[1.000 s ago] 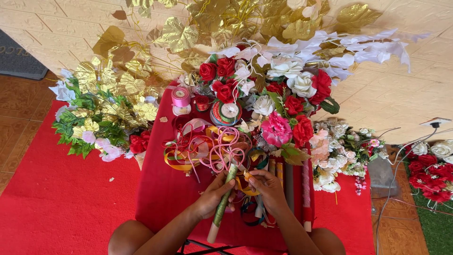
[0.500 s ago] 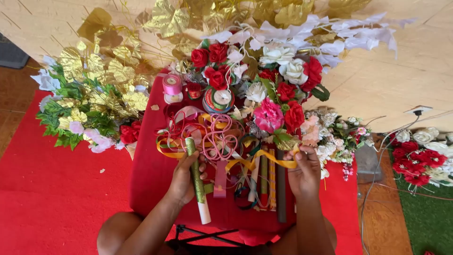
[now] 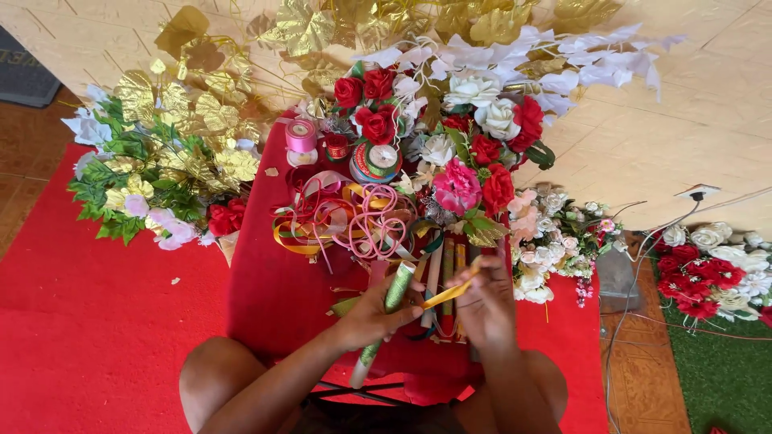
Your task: The person sits on a red mat and wraps colorful ribbons around cylindrical sticks. They handle multiple ribbons and sticks, winding the ribbons tightly around the sticks to create decorative items.
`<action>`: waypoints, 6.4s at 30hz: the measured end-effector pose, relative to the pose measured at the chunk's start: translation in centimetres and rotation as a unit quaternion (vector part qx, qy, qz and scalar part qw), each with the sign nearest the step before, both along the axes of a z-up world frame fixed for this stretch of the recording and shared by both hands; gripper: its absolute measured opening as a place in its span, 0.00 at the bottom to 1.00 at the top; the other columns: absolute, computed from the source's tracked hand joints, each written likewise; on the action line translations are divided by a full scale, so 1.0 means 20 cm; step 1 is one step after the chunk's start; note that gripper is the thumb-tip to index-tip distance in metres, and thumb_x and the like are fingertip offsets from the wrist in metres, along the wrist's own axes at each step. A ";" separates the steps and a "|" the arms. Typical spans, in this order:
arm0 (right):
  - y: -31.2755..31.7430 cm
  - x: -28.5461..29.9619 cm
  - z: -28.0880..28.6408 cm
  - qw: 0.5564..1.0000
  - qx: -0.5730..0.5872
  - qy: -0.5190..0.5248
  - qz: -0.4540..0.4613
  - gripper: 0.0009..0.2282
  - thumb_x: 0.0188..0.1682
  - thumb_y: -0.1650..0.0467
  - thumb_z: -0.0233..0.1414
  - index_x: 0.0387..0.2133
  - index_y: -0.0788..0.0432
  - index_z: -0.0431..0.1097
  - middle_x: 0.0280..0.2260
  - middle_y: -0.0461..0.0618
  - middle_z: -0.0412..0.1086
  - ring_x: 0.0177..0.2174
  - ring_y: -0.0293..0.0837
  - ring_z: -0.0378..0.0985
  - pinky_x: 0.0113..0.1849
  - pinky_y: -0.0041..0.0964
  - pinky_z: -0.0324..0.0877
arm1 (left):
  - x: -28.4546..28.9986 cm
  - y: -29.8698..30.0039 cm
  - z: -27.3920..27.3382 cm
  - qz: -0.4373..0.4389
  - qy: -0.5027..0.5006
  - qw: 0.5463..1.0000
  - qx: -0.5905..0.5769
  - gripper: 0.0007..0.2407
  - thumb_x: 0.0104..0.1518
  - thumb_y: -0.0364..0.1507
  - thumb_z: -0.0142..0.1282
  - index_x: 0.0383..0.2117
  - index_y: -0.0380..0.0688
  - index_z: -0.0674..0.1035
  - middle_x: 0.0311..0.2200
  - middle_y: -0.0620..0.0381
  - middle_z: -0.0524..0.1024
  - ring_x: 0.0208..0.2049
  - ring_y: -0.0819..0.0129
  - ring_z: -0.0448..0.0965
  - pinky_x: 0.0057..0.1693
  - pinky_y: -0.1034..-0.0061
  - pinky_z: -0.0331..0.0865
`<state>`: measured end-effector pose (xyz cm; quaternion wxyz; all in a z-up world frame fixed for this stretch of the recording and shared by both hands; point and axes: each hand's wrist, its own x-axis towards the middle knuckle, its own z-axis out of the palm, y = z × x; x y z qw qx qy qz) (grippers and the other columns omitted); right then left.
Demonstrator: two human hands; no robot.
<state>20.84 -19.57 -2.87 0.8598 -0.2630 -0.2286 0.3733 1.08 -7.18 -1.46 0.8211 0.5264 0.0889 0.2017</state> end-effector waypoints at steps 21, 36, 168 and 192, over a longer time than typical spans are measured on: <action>-0.38 0.58 0.02 0.976 -0.040 0.024 -0.211 0.04 0.58 0.65 0.55 0.42 0.37 0.76 0.43 0.29 0.79 0.42 0.34 0.76 0.39 0.27 0.70 | -0.33 0.53 0.32 -0.038 0.033 0.976 0.211 0.13 0.59 0.25 0.60 0.46 0.27 0.76 0.22 0.44 0.79 0.10 0.72 0.69 0.22 0.76 0.68; 0.22 -0.52 -0.04 0.854 -0.141 -0.484 0.129 0.05 0.56 0.78 0.53 0.43 0.64 0.69 0.42 0.58 0.80 0.44 0.47 0.86 0.43 0.31 0.87 | -0.55 0.73 0.25 0.093 0.232 0.928 0.277 0.05 0.61 0.29 0.61 0.38 0.48 0.78 0.30 0.62 0.75 0.34 0.70 0.75 0.44 0.72 0.71; -0.05 0.55 -0.16 0.911 -0.136 -0.353 -0.162 0.03 0.52 0.80 0.53 0.38 0.67 0.68 0.42 0.67 0.73 0.44 0.56 0.81 0.45 0.49 0.79 | -0.06 0.34 -0.13 -0.008 0.158 0.981 -0.115 0.14 0.60 0.25 0.62 0.47 0.28 0.75 0.36 0.45 0.73 0.17 0.80 0.69 0.21 0.88 0.67; 0.09 0.12 -0.24 0.906 -0.233 -0.327 0.134 0.07 0.55 0.73 0.50 0.37 0.64 0.76 0.22 0.52 0.75 0.21 0.42 0.78 0.26 0.38 0.79 | 0.00 0.25 -0.05 -0.047 0.261 0.964 0.034 0.32 0.66 0.43 0.37 0.73 0.41 0.45 0.28 0.53 0.72 0.30 0.66 0.74 0.40 0.71 0.73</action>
